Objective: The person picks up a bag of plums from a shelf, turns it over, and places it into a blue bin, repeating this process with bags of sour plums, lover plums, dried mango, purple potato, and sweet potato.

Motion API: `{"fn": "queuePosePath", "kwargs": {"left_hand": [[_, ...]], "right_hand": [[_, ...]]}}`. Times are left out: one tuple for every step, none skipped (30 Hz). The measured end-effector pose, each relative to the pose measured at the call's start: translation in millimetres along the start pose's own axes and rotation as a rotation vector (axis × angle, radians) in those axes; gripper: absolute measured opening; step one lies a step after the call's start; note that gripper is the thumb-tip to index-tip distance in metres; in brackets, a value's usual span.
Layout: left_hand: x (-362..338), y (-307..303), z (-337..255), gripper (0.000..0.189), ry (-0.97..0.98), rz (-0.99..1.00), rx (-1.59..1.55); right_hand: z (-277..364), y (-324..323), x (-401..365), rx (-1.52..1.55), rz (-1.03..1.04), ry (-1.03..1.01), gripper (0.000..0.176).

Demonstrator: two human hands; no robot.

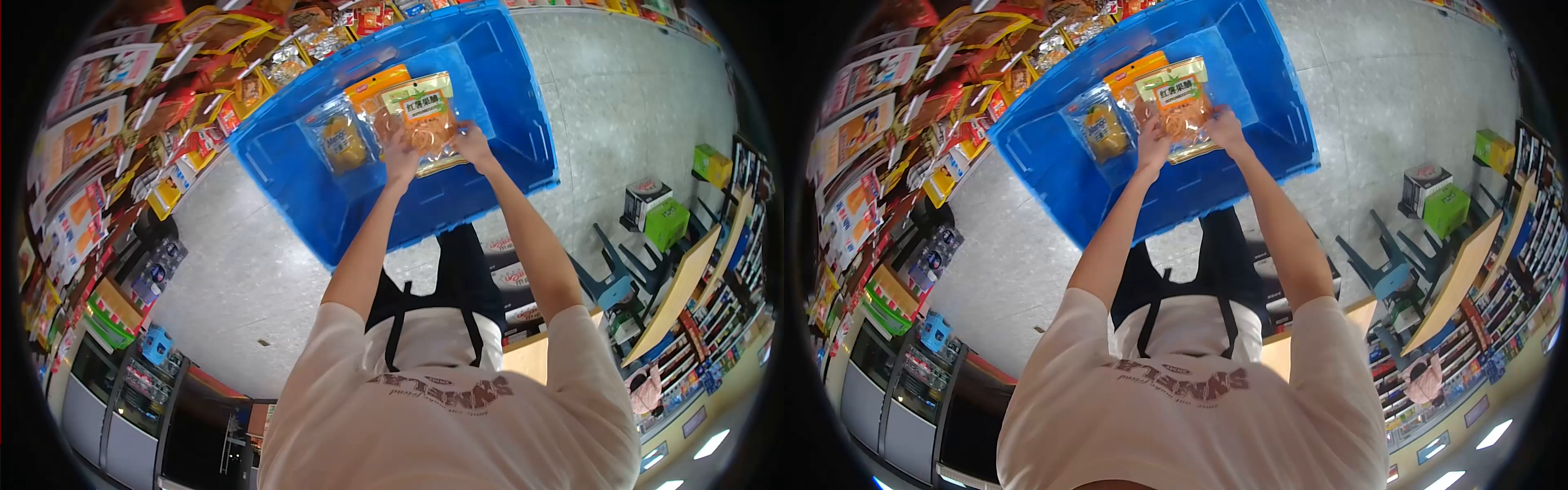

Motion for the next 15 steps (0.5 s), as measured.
{"fn": "queuePosePath", "kwargs": {"left_hand": [[14.3,15.9,-2.4,0.063,-0.007,-0.006,-0.006],[29.2,28.6,-0.6,0.061,-0.019,-0.017,0.016],[43.4,40.6,-0.5,0.06,-0.028,-0.029,0.039],[53.7,49.9,-4.4,0.059,-0.057,-0.07,0.132],[65.3,58.9,-0.6,0.059,-0.067,-0.073,0.128],[77.0,66.6,1.7,0.059,-0.024,-0.113,0.19],[87.0,74.1,4.7,0.059,0.018,-0.151,0.253],[95.2,78.8,8.5,0.061,-0.01,-0.129,0.169],[96.9,80.6,7.8,0.061,-0.021,-0.131,0.17],[99.7,81.9,5.6,0.063,-0.049,-0.127,0.188],[101.7,82.3,2.9,0.065,-0.073,-0.123,0.206],[105.5,84.0,7.9,0.065,-0.08,-0.128,0.208],[110.1,85.4,11.3,0.066,-0.073,-0.131,0.213],[114.5,86.8,14.5,0.067,-0.065,-0.132,0.216],[114.5,85.6,11.0,0.067,-0.073,-0.132,0.218]], "right_hand": [[-14.6,-3.6,26.9,-0.008,0.007,0.002,0.043],[-37.1,-4.1,58.7,0.016,-0.008,0.024,0.043],[-51.2,-4.0,82.8,0.04,-0.024,0.043,0.044],[-11.1,-17.4,63.8,-0.028,-0.027,0.077,0.044],[-4.7,-18.5,71.2,-0.034,-0.02,0.082,0.044],[-6.1,-19.7,78.7,-0.071,-0.063,0.067,0.045],[-9.0,-21.4,83.7,-0.109,-0.105,0.053,0.046],[-10.2,-20.9,88.2,-0.114,-0.098,0.06,0.046],[-13.9,-19.0,94.4,-0.116,-0.101,0.06,0.049],[-16.3,-16.4,100.5,-0.116,-0.103,0.058,0.051],[-18.7,-13.6,104.9,-0.117,-0.095,0.061,0.051],[-22.8,-10.6,108.7,-0.146,-0.115,0.047,0.052],[-25.4,-8.6,113.1,-0.174,-0.136,0.032,0.052],[-26.3,-7.3,120.4,-0.174,-0.131,0.033,0.052],[-26.2,-6.7,126.0,-0.182,-0.133,-0.003,0.052]]}}
Point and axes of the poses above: each hand's wrist, its own x-axis towards the middle knuckle, its own y-axis out of the palm, z = x × y, the point moved 1 cm from there along x, towards the middle knuckle, and after that the axes turned 9 degrees about x, right-handed, at the moved point
